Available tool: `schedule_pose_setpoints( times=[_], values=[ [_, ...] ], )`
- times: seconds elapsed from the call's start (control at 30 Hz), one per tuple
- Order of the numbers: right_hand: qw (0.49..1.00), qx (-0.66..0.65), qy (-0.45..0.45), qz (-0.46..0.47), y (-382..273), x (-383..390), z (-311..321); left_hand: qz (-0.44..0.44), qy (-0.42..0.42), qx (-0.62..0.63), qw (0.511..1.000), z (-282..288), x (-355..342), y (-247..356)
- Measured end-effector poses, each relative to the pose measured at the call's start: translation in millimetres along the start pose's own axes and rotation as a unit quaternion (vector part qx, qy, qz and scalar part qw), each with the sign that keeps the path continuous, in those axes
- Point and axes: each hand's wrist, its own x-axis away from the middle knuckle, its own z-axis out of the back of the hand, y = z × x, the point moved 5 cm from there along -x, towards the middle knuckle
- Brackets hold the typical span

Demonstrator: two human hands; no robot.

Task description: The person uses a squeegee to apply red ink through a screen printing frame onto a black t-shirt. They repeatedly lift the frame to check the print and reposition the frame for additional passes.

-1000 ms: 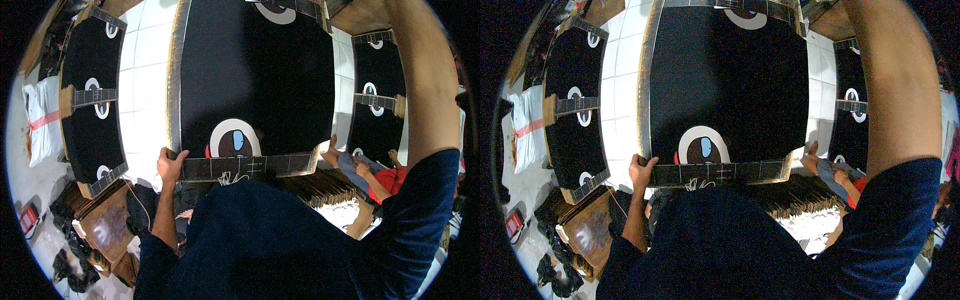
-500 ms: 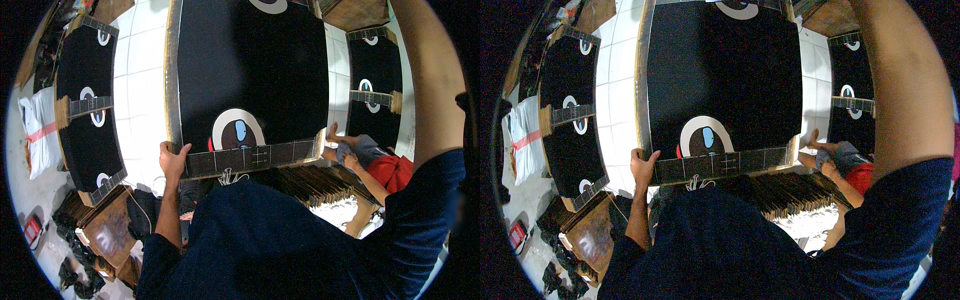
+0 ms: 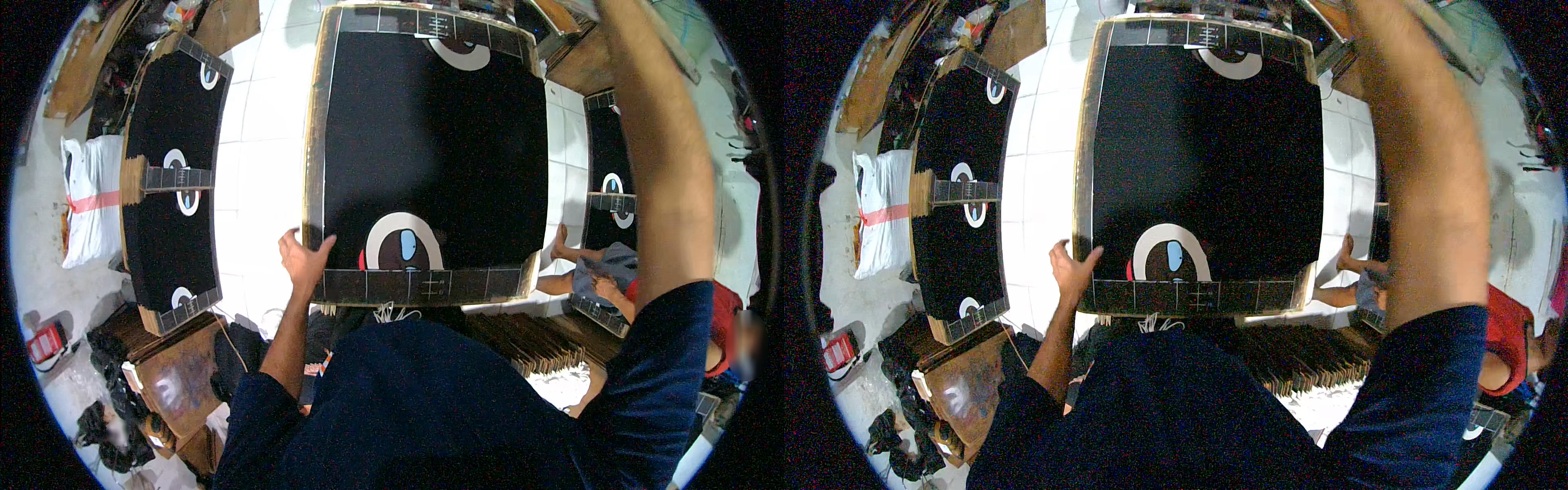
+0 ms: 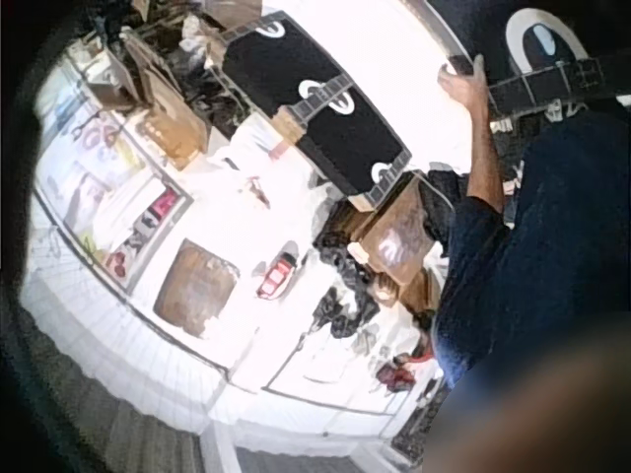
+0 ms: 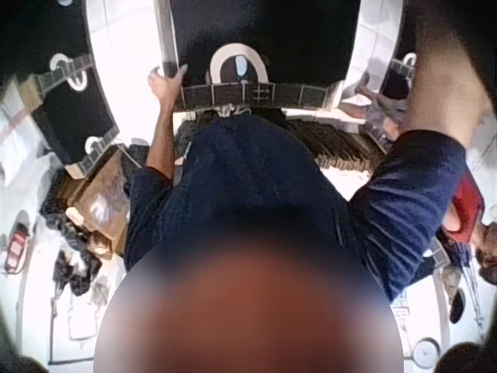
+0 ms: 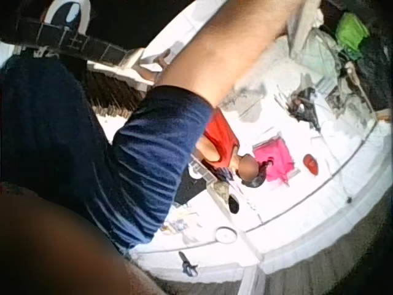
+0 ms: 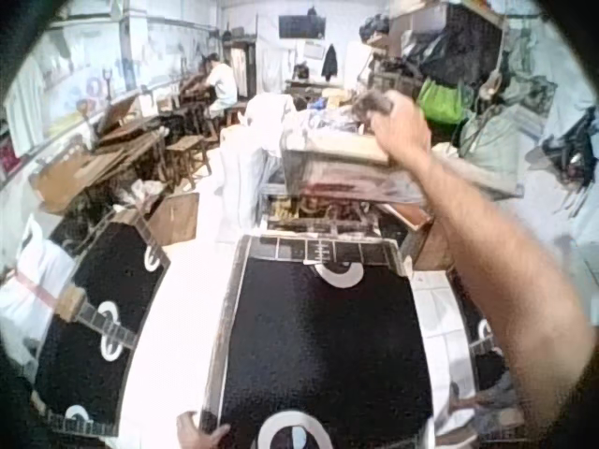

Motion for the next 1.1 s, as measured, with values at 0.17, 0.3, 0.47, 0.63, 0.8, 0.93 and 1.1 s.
schedule_pose_setpoints(
  times=[0.17,0.3,0.47,0.63,0.8,0.93,1.1],
  values=[
    [0.990,-0.107,0.033,0.091,18,99,4,-0.058,-0.091,0.424,0.899,26,-91,193],
    [0.991,-0.099,0.040,0.079,48,211,-16,0.117,-0.195,0.784,0.578,8,-110,298],
    [0.987,-0.132,-0.037,0.081,91,285,-60,0.331,-0.159,0.718,0.591,-68,-90,257],
    [0.970,-0.119,-0.206,0.056,138,255,-157,0.193,-0.051,0.394,0.897,-107,-84,183],
    [0.930,-0.091,-0.324,0.149,145,226,-246,-0.213,0.058,0.075,0.972,-108,-92,193],
    [0.917,-0.090,-0.317,0.226,143,215,-296,-0.251,0.006,0.016,0.968,-121,-96,192],
    [0.848,-0.206,-0.393,0.290,135,218,-321,-0.257,0.035,0.003,0.966,-124,-94,193]
  ],
)
